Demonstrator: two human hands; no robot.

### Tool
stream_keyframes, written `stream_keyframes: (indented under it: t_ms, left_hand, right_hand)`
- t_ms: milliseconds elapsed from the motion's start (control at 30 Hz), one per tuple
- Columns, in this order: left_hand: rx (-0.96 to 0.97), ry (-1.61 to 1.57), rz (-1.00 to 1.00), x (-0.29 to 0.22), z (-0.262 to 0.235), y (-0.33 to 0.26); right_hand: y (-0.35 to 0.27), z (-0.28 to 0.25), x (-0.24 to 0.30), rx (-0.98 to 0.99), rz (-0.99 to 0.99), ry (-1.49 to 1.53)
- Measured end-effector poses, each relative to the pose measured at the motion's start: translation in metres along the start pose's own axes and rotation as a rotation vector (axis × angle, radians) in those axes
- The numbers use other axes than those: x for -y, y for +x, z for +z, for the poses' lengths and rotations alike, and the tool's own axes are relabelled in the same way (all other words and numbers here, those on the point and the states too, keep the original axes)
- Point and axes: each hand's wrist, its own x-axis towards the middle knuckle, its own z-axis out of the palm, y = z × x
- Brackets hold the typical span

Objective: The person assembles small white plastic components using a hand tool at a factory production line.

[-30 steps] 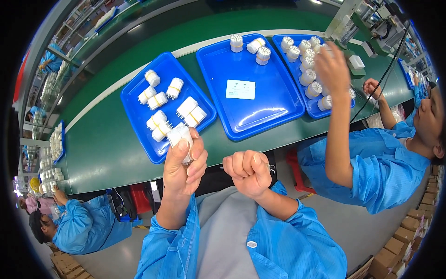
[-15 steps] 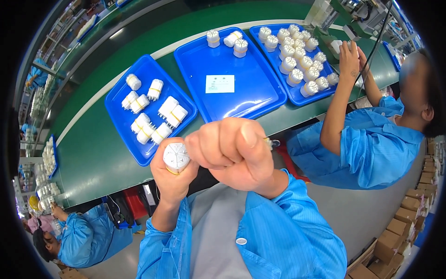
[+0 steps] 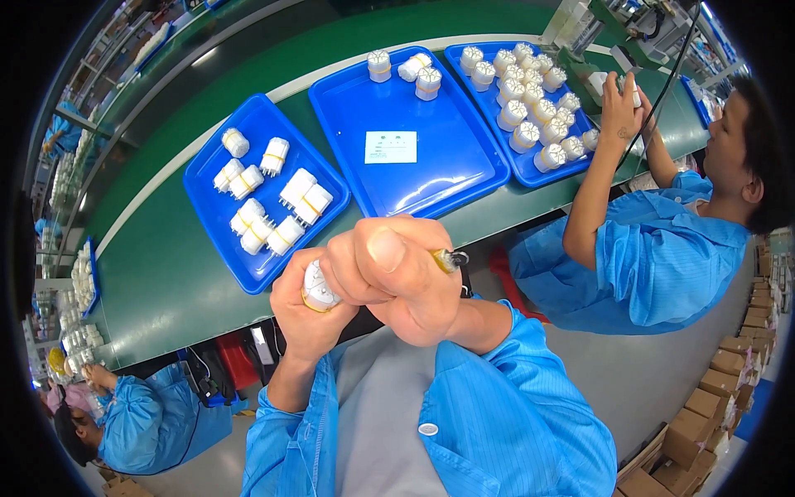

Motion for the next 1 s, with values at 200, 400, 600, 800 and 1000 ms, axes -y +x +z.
stream_keyframes:
  t_ms: [200,400,600,800,1000]
  left_hand:
    - [0.035,0.052,0.0,0.01,-0.002,0.002]
    - [0.063,-0.034,-0.14,0.02,-0.019,0.013]
    - [-0.191,0.503,-0.017,0.079,-0.095,0.089]
    - [-0.117,1.142,0.08,0.123,-0.141,0.142]
    - [0.008,1.296,0.174,0.128,-0.104,0.161]
  right_hand:
    - [0.005,-0.008,-0.007,-0.034,0.088,-0.028]
    - [0.009,-0.02,-0.024,-0.178,-0.098,0.238]
    - [-0.024,-0.071,-0.041,-0.368,-0.149,0.094]
    - [-0.063,-0.096,-0.067,-0.551,-0.078,0.017]
    - [-0.085,-0.125,-0.045,-0.617,-0.032,-0.124]
